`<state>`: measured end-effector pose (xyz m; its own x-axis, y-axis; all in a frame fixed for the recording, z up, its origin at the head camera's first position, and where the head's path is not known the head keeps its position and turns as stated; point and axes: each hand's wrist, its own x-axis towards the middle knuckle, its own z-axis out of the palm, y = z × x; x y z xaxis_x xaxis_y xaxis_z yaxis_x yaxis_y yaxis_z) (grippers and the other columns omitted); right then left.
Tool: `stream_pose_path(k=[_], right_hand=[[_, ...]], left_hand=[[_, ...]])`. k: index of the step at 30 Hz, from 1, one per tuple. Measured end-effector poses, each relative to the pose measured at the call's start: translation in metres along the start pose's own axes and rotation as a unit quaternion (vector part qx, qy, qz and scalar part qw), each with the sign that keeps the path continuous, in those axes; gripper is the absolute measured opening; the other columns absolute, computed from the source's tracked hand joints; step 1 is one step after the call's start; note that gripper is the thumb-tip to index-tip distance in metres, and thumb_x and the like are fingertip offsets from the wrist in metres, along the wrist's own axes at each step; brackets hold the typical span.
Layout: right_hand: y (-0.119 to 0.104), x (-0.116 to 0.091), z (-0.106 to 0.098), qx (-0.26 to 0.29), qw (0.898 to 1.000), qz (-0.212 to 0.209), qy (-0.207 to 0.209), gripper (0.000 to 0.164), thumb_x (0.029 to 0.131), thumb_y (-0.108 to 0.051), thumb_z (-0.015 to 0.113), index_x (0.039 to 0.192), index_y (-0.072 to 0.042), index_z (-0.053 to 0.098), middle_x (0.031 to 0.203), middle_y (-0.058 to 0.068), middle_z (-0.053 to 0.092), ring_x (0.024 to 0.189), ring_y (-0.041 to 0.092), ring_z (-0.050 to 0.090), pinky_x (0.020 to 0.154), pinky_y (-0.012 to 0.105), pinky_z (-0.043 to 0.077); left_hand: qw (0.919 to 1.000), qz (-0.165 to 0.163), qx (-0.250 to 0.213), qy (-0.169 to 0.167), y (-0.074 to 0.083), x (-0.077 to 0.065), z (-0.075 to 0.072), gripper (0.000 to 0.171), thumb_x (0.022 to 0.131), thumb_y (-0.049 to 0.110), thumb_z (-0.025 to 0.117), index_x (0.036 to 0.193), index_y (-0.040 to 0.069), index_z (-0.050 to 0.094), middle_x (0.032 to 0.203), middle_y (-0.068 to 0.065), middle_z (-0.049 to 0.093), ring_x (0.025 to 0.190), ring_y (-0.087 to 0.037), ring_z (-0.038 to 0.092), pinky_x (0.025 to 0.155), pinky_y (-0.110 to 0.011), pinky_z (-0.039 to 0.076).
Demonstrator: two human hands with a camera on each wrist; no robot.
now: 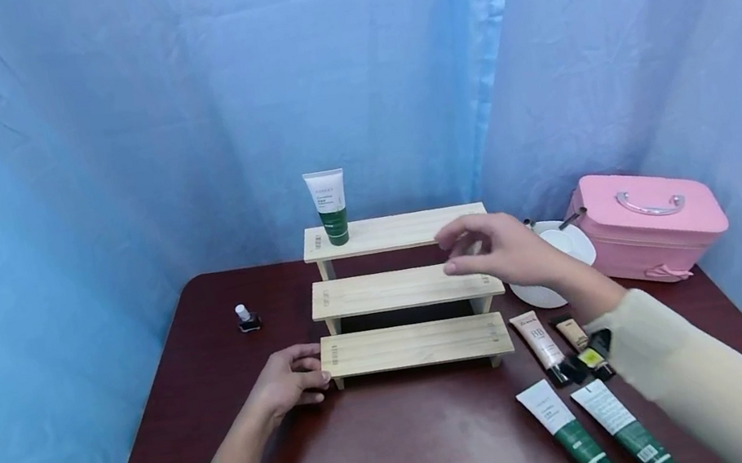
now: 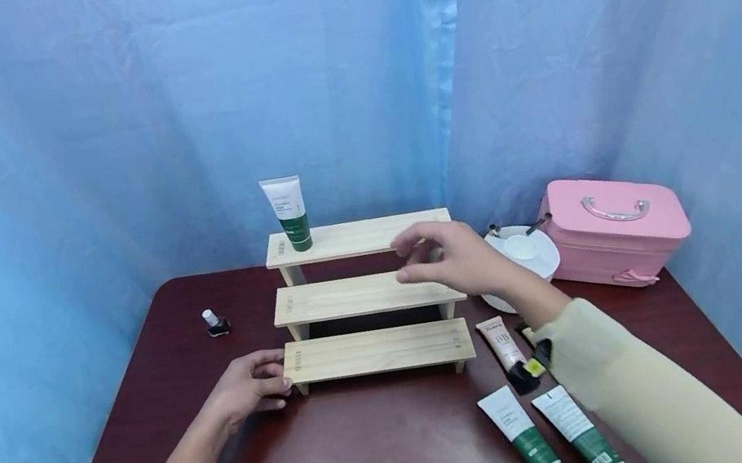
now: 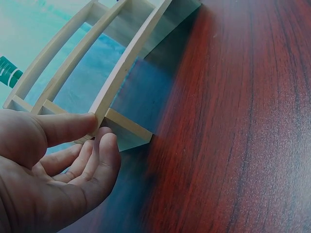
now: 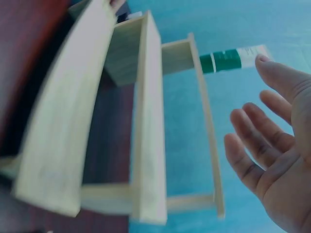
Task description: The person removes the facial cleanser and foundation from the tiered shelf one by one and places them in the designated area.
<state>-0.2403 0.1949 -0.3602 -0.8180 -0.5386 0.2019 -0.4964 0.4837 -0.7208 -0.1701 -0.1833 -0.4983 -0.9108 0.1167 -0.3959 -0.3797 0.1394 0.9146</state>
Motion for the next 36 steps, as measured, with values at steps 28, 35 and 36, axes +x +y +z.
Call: stream_pose_path(k=[28,35,36], right_hand=[[-0.036,0.123,0.064,0.033,0.996,0.084,0.023,0.061,0.092,-0.030,0.079,0.146,-0.017,0.052,0.131,0.008,0.064,0.111,0.021,0.066,0.092,0.043,0.057],[-0.040,0.128,0.077,0.051,0.993,0.092,0.049,0.057,0.093,-0.030,0.078,0.143,-0.016,0.053,0.124,0.006,0.064,0.107,0.020,0.066,0.091,0.042,0.057],[-0.040,0.128,0.079,0.051,0.993,0.093,0.053,0.056,0.093,-0.031,0.077,0.142,-0.016,0.053,0.123,0.005,0.064,0.107,0.021,0.066,0.091,0.042,0.057]], left_hand=[[0.9998,0.004,0.014,-0.010,0.001,-0.001,-0.001,0.061,0.087,-0.010,0.073,0.143,-0.006,0.050,0.102,-0.011,0.058,0.077,-0.020,0.067,0.060,-0.035,0.061],[0.9999,0.002,0.010,-0.007,0.000,-0.001,0.000,0.060,0.087,-0.011,0.072,0.143,-0.006,0.050,0.101,-0.010,0.057,0.077,-0.020,0.067,0.060,-0.035,0.061],[0.9999,0.002,0.010,-0.007,-0.001,-0.001,-0.001,0.060,0.087,-0.011,0.072,0.143,-0.006,0.050,0.101,-0.010,0.057,0.077,-0.020,0.067,0.060,-0.035,0.061]])
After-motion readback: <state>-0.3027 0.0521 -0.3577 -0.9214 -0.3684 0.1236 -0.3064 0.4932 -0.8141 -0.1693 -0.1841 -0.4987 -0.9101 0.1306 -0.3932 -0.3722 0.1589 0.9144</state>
